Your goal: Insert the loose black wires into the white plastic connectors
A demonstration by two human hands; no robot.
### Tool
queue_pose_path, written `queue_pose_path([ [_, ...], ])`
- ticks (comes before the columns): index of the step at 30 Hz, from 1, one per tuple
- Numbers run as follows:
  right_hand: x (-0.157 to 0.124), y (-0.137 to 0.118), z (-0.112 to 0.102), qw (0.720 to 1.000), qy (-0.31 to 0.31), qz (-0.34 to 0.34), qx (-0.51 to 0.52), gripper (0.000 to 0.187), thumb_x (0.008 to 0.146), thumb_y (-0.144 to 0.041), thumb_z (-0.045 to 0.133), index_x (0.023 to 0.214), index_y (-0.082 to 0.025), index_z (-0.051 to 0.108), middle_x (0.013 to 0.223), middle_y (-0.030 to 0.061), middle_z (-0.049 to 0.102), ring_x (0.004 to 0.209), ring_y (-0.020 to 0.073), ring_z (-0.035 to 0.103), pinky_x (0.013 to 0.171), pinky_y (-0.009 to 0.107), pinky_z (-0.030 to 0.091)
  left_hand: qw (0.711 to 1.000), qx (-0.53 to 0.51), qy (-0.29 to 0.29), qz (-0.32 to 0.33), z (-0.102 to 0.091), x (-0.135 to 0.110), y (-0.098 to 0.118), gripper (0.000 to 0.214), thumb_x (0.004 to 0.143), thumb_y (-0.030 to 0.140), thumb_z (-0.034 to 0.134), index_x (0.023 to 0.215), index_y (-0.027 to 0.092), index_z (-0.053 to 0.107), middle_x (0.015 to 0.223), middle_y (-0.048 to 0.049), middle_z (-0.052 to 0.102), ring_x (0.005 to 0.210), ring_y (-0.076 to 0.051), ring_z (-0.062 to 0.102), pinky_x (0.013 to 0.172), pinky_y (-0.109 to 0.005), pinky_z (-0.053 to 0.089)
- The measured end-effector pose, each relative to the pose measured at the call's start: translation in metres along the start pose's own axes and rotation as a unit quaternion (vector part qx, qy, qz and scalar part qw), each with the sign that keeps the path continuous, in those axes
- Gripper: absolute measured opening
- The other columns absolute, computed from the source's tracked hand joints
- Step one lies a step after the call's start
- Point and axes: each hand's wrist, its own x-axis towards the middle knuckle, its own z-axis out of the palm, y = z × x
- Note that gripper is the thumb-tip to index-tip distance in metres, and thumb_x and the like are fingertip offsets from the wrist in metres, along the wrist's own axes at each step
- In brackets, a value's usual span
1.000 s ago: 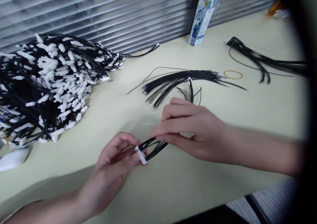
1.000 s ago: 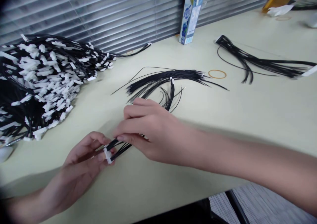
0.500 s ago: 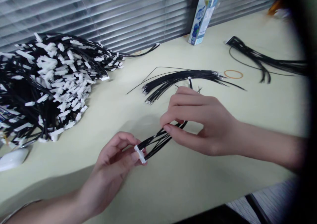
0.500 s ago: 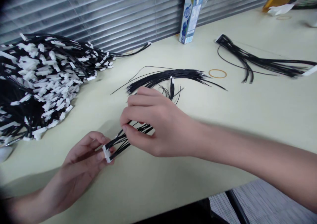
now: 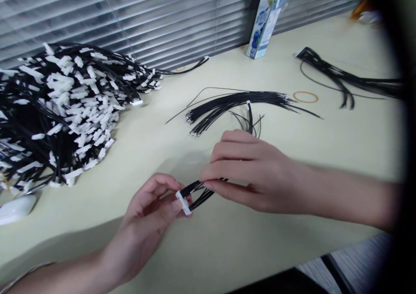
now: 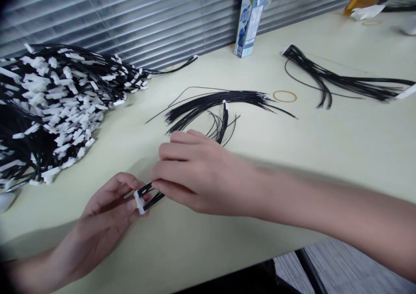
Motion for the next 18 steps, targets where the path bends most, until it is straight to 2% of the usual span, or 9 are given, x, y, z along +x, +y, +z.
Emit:
queue_pose_path([
  [4, -0.0018, -0.0055, 0.0028, 1.0, -0.019, -0.004, -0.007, 0.017, 0.091, -0.02, 0.049, 0.084, -0.013, 0.063, 0.075, 0.0034, 0.058, 0.072, 0.0136, 0.044, 0.071, 0.029, 0.038, 1.0, -0.001, -0.005, -0.001, -0.001, -0.0004, -0.0002, 0.015, 0.086, 0.012, 0.056, 0.096, 0.024, 0.057, 0.092, 0.0005, 0.057, 0.083, -0.011, 0.056, 0.076, -0.018, 0.045],
  [10, -0.0021, -0.0092, 0.002, 1.0, 0.002, 0.016, -0.016, 0.019, 0.089, -0.019, 0.049, 0.077, -0.014, 0.062, 0.068, 0.0012, 0.055, 0.067, 0.0125, 0.04, 0.068, 0.027, 0.038, 1.0, -0.003, -0.003, 0.005, 0.0001, 0.0027, -0.0003, 0.015, 0.086, 0.012, 0.057, 0.095, 0.024, 0.057, 0.092, 0.0004, 0.057, 0.084, -0.011, 0.055, 0.075, -0.017, 0.045],
  [18, -0.0022, -0.0087, 0.0049, 0.999, 0.006, -0.003, -0.051, 0.021, 0.089, -0.018, 0.049, 0.074, -0.013, 0.063, 0.066, 0.001, 0.055, 0.065, 0.0124, 0.041, 0.067, 0.027, 0.038, 1.0, -0.002, -0.007, 0.003, -0.0002, -0.0005, -0.0004, 0.015, 0.087, 0.014, 0.055, 0.097, 0.026, 0.057, 0.094, 0.0005, 0.058, 0.087, -0.012, 0.054, 0.077, -0.02, 0.045],
])
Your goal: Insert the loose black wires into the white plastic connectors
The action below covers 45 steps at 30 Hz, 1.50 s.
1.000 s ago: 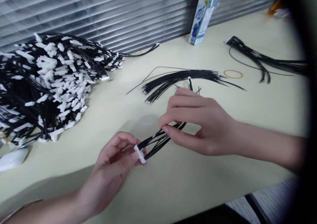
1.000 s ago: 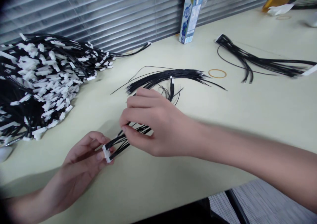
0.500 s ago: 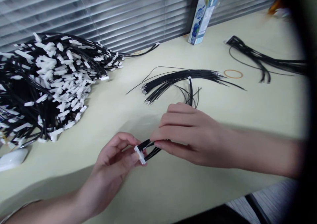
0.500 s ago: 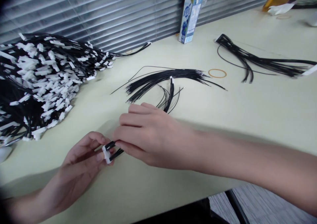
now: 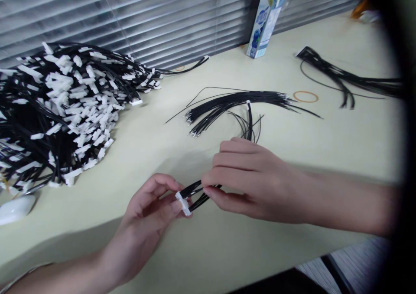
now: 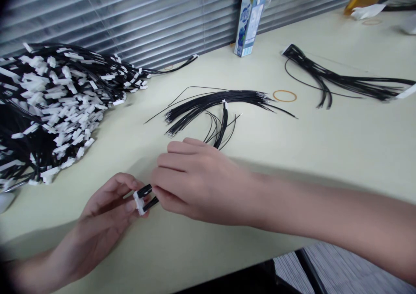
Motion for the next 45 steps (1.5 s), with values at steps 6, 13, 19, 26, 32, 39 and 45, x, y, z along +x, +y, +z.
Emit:
queue_pose_path([
  [6, -0.0005, -0.0007, -0.0012, 1.0, -0.003, -0.009, -0.026, 0.022, 0.089, -0.018, 0.048, 0.071, -0.014, 0.062, 0.065, 0.0006, 0.054, 0.066, 0.0125, 0.04, 0.064, 0.027, 0.036, 1.0, 0.0, 0.002, -0.003, -0.0015, 0.0028, -0.0014, 0.016, 0.087, 0.014, 0.056, 0.097, 0.026, 0.056, 0.094, 0.0004, 0.058, 0.087, -0.012, 0.055, 0.078, -0.02, 0.045],
  [13, 0.0003, -0.0017, -0.0015, 0.998, 0.007, -0.031, -0.054, 0.023, 0.088, -0.016, 0.048, 0.067, -0.015, 0.058, 0.061, -0.001, 0.048, 0.063, 0.0119, 0.037, 0.059, 0.027, 0.033, 1.0, 0.006, 0.007, -0.004, -0.0013, -0.0012, -0.0012, 0.015, 0.086, 0.015, 0.058, 0.097, 0.025, 0.057, 0.093, -0.0002, 0.057, 0.087, -0.012, 0.054, 0.078, -0.02, 0.045],
  [19, 0.001, -0.0025, -0.003, 0.998, 0.001, -0.035, -0.06, 0.023, 0.087, -0.016, 0.048, 0.067, -0.016, 0.057, 0.061, -0.0013, 0.048, 0.063, 0.0115, 0.038, 0.059, 0.027, 0.032, 1.0, 0.006, 0.015, -0.006, -0.0014, -0.0008, -0.0022, 0.015, 0.085, 0.015, 0.06, 0.096, 0.024, 0.057, 0.092, -0.0003, 0.057, 0.086, -0.012, 0.055, 0.076, -0.02, 0.045],
  [26, 0.0023, -0.0025, -0.0045, 0.998, -0.011, -0.038, -0.047, 0.021, 0.087, -0.016, 0.05, 0.07, -0.015, 0.062, 0.063, -0.0005, 0.053, 0.063, 0.0116, 0.039, 0.059, 0.026, 0.034, 1.0, 0.013, 0.008, -0.003, -0.0002, -0.0006, 0.0003, 0.014, 0.085, 0.014, 0.06, 0.094, 0.024, 0.057, 0.09, 0.0007, 0.058, 0.082, -0.011, 0.056, 0.075, -0.018, 0.045],
  [32, 0.0011, -0.0026, 0.0004, 0.999, -0.021, -0.03, -0.034, 0.024, 0.091, -0.018, 0.047, 0.072, -0.014, 0.061, 0.063, 0.0005, 0.053, 0.065, 0.0118, 0.041, 0.061, 0.026, 0.035, 1.0, 0.018, 0.009, 0.001, 0.002, 0.001, 0.0001, 0.013, 0.083, 0.015, 0.062, 0.092, 0.023, 0.058, 0.089, -0.0001, 0.061, 0.081, -0.012, 0.058, 0.074, -0.02, 0.046],
  [39, -0.0015, -0.0024, 0.0041, 0.999, -0.012, -0.044, -0.012, 0.022, 0.09, -0.014, 0.047, 0.074, -0.013, 0.062, 0.065, 0.0011, 0.054, 0.065, 0.0119, 0.042, 0.062, 0.025, 0.037, 1.0, 0.02, 0.005, 0.005, 0.0001, 0.0014, -0.0018, 0.013, 0.084, 0.013, 0.061, 0.09, 0.023, 0.056, 0.089, 0.0006, 0.061, 0.082, -0.011, 0.058, 0.074, -0.019, 0.045],
  [45, -0.0019, -0.0042, 0.0045, 1.0, 0.0, -0.024, 0.011, 0.019, 0.089, -0.019, 0.051, 0.077, -0.013, 0.064, 0.069, 0.0023, 0.058, 0.067, 0.0124, 0.046, 0.064, 0.028, 0.039, 1.0, 0.018, -0.007, -0.001, 0.0003, 0.0015, -0.0016, 0.012, 0.085, 0.014, 0.06, 0.091, 0.024, 0.055, 0.086, 0.0014, 0.06, 0.081, -0.011, 0.058, 0.074, -0.02, 0.045],
])
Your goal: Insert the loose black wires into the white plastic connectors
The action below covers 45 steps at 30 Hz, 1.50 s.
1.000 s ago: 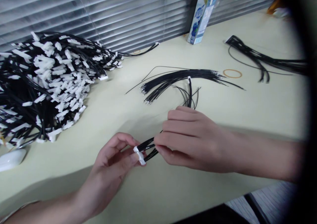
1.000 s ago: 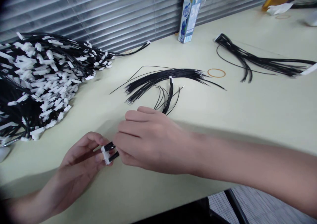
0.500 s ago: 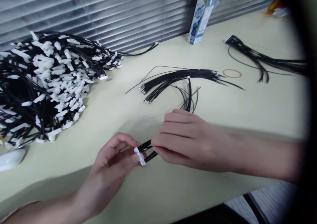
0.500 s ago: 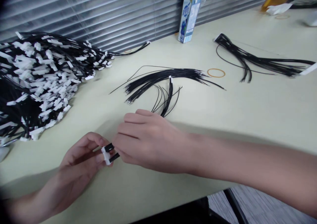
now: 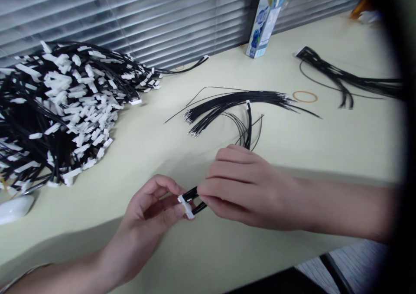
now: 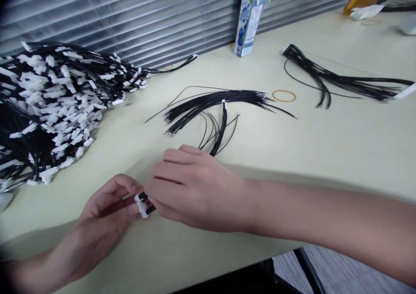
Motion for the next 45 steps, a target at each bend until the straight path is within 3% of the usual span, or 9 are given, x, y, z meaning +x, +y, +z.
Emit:
queue_pose_path([
  [6, -0.0025, -0.004, -0.0043, 0.998, 0.057, 0.013, 0.022, 0.011, 0.085, -0.011, 0.055, 0.086, -0.014, 0.065, 0.083, 0.0038, 0.063, 0.073, 0.0139, 0.047, 0.068, 0.03, 0.041, 1.0, 0.002, 0.001, 0.0, 0.0027, 0.0013, 0.0016, 0.012, 0.085, 0.014, 0.06, 0.09, 0.024, 0.056, 0.083, 0.002, 0.061, 0.08, -0.01, 0.058, 0.073, -0.019, 0.045],
  [11, -0.0012, -0.0053, -0.0073, 0.998, -0.034, 0.003, 0.06, 0.025, 0.089, -0.003, 0.042, 0.087, -0.007, 0.067, 0.079, 0.0072, 0.061, 0.069, 0.0132, 0.044, 0.067, 0.028, 0.041, 1.0, 0.007, 0.009, -0.002, 0.0025, 0.0006, 0.0022, 0.012, 0.084, 0.015, 0.061, 0.09, 0.024, 0.056, 0.084, 0.0028, 0.06, 0.078, -0.009, 0.057, 0.071, -0.017, 0.045],
  [16, 0.0004, -0.0046, -0.0059, 0.994, -0.065, 0.02, 0.089, 0.024, 0.085, 0.0, 0.043, 0.083, -0.005, 0.066, 0.075, 0.0068, 0.058, 0.072, 0.014, 0.046, 0.072, 0.028, 0.041, 1.0, 0.011, 0.014, -0.008, 0.0014, -0.0002, 0.0018, 0.012, 0.083, 0.016, 0.063, 0.09, 0.024, 0.056, 0.085, 0.0032, 0.06, 0.079, -0.009, 0.057, 0.072, -0.017, 0.045],
  [34, 0.0012, -0.0076, -0.0089, 0.994, -0.069, 0.038, 0.074, 0.025, 0.086, 0.0, 0.044, 0.074, -0.007, 0.064, 0.072, 0.0037, 0.053, 0.07, 0.0127, 0.039, 0.072, 0.027, 0.037, 1.0, 0.011, 0.001, 0.005, -0.0029, -0.0002, -0.0006, 0.013, 0.084, 0.015, 0.061, 0.092, 0.023, 0.056, 0.089, 0.0019, 0.058, 0.08, -0.009, 0.056, 0.072, -0.017, 0.045],
  [45, 0.0013, -0.0046, -0.007, 0.993, -0.082, -0.002, 0.085, 0.024, 0.087, 0.0, 0.041, 0.073, -0.008, 0.06, 0.076, 0.0047, 0.054, 0.069, 0.0111, 0.041, 0.074, 0.026, 0.038, 1.0, 0.017, -0.001, 0.006, -0.0015, 0.0015, -0.0003, 0.012, 0.084, 0.015, 0.062, 0.09, 0.024, 0.056, 0.086, 0.0041, 0.059, 0.079, -0.007, 0.057, 0.07, -0.013, 0.045],
])
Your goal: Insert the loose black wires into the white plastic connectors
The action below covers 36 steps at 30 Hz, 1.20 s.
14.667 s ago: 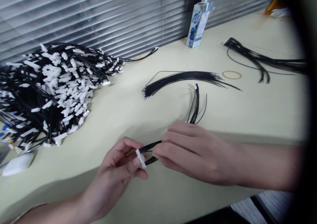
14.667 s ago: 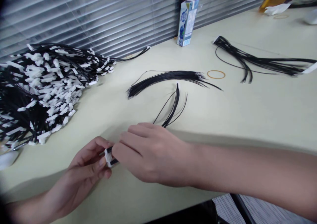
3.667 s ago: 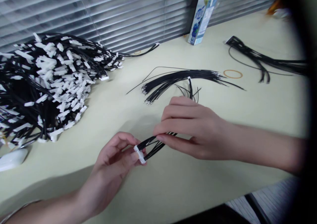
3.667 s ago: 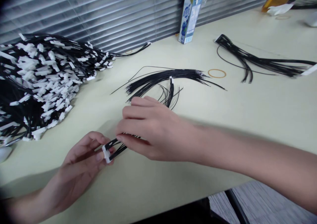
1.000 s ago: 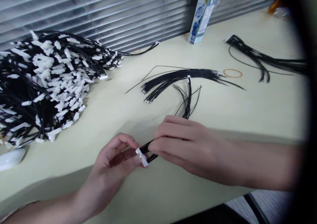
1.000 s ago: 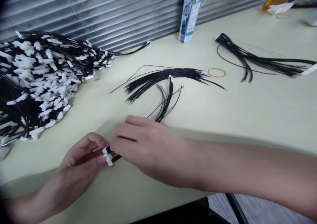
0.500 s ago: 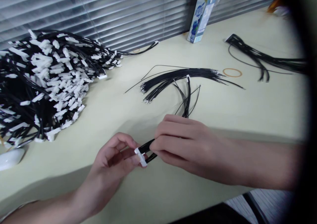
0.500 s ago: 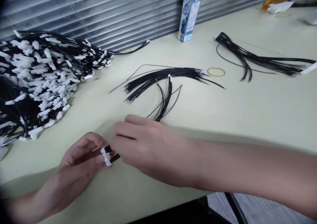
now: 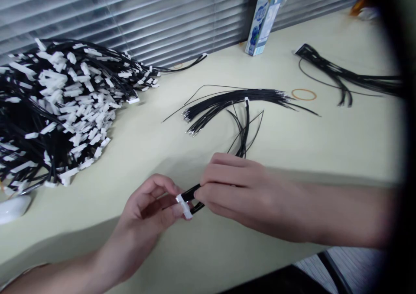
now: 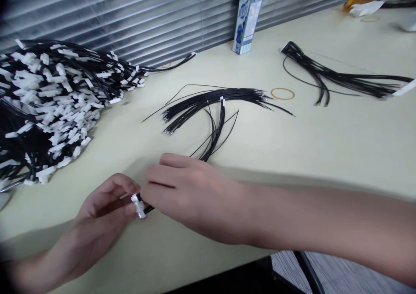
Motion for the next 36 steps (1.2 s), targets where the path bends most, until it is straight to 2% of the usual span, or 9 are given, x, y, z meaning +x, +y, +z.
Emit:
queue_pose_path([
  [5, -0.003, 0.001, 0.007, 0.999, 0.026, -0.019, 0.001, 0.025, 0.087, -0.001, 0.039, 0.076, -0.007, 0.061, 0.075, 0.0051, 0.054, 0.067, 0.0115, 0.039, 0.073, 0.026, 0.039, 1.0, 0.024, 0.012, -0.003, -0.002, 0.0, -0.003, 0.014, 0.083, 0.014, 0.064, 0.087, 0.024, 0.055, 0.083, 0.005, 0.06, 0.076, -0.006, 0.058, 0.068, -0.012, 0.044],
  [20, -0.001, 0.003, 0.01, 0.998, 0.018, -0.049, -0.018, 0.029, 0.091, -0.005, 0.035, 0.081, -0.009, 0.062, 0.073, 0.005, 0.055, 0.066, 0.0122, 0.038, 0.07, 0.026, 0.041, 0.999, 0.037, 0.001, -0.008, -0.002, 0.0, -0.002, 0.014, 0.082, 0.014, 0.065, 0.09, 0.023, 0.056, 0.082, 0.0033, 0.058, 0.076, -0.008, 0.057, 0.067, -0.014, 0.043],
  [23, 0.004, 0.008, 0.008, 0.997, 0.023, -0.007, 0.067, 0.023, 0.091, -0.012, 0.044, 0.076, -0.01, 0.061, 0.073, 0.0045, 0.056, 0.068, 0.0109, 0.045, 0.068, 0.023, 0.042, 0.999, 0.036, -0.006, -0.017, -0.001, -0.001, 0.0, 0.014, 0.084, 0.015, 0.063, 0.092, 0.024, 0.055, 0.084, 0.0021, 0.06, 0.08, -0.009, 0.057, 0.07, -0.016, 0.043],
  [25, 0.006, 0.019, 0.004, 0.99, 0.071, 0.043, 0.112, 0.022, 0.09, -0.017, 0.048, 0.073, -0.011, 0.061, 0.071, 0.004, 0.057, 0.067, 0.0101, 0.05, 0.064, 0.022, 0.043, 0.999, 0.031, -0.007, -0.027, 0.0, -0.001, 0.001, 0.012, 0.084, 0.017, 0.063, 0.092, 0.023, 0.056, 0.084, 0.0014, 0.061, 0.082, -0.01, 0.058, 0.073, -0.017, 0.044],
  [27, 0.004, 0.037, -0.002, 0.982, 0.128, 0.109, 0.08, 0.023, 0.09, -0.019, 0.048, 0.073, -0.012, 0.062, 0.072, 0.0041, 0.06, 0.067, 0.01, 0.053, 0.062, 0.022, 0.043, 0.999, 0.022, -0.002, -0.032, 0.001, -0.002, 0.002, 0.012, 0.083, 0.018, 0.064, 0.091, 0.023, 0.056, 0.084, 0.0014, 0.06, 0.082, -0.01, 0.058, 0.074, -0.018, 0.044],
  [29, 0.0, 0.06, -0.006, 0.976, 0.145, 0.165, -0.012, 0.018, 0.089, -0.019, 0.05, 0.084, -0.013, 0.066, 0.084, 0.0059, 0.065, 0.077, 0.0129, 0.058, 0.07, 0.025, 0.045, 0.999, 0.014, 0.006, -0.036, 0.002, -0.002, 0.003, 0.013, 0.082, 0.018, 0.065, 0.091, 0.023, 0.057, 0.085, 0.0015, 0.06, 0.081, -0.01, 0.059, 0.073, -0.018, 0.045],
  [31, -0.006, 0.084, -0.008, 0.971, 0.106, 0.189, -0.1, 0.021, 0.087, -0.017, 0.052, 0.104, -0.014, 0.065, 0.105, 0.0087, 0.065, 0.097, 0.0185, 0.059, 0.084, 0.032, 0.045, 0.999, 0.004, 0.016, -0.04, 0.002, -0.002, 0.003, 0.013, 0.082, 0.018, 0.065, 0.091, 0.023, 0.057, 0.087, 0.0011, 0.06, 0.082, -0.01, 0.059, 0.073, -0.018, 0.045],
  [33, -0.012, 0.102, -0.009, 0.972, 0.048, 0.187, -0.133, 0.03, 0.087, -0.017, 0.051, 0.116, -0.015, 0.061, 0.12, 0.0095, 0.059, 0.109, 0.0217, 0.055, 0.092, 0.035, 0.043, 0.999, -0.001, 0.022, -0.04, 0.003, -0.001, 0.004, 0.013, 0.081, 0.018, 0.066, 0.09, 0.022, 0.058, 0.088, 0.0009, 0.059, 0.082, -0.011, 0.059, 0.073, -0.019, 0.046],
  [36, -0.015, 0.114, -0.01, 0.979, -0.017, 0.163, -0.121, 0.028, 0.091, -0.019, 0.046, 0.112, -0.016, 0.063, 0.118, 0.0084, 0.06, 0.106, 0.0204, 0.056, 0.09, 0.034, 0.044, 0.999, 0.002, 0.023, -0.039, 0.004, 0.0, 0.005, 0.013, 0.08, 0.019, 0.067, 0.089, 0.022, 0.058, 0.089, 0.0009, 0.059, 0.083, -0.011, 0.059, 0.074, -0.019, 0.046],
])
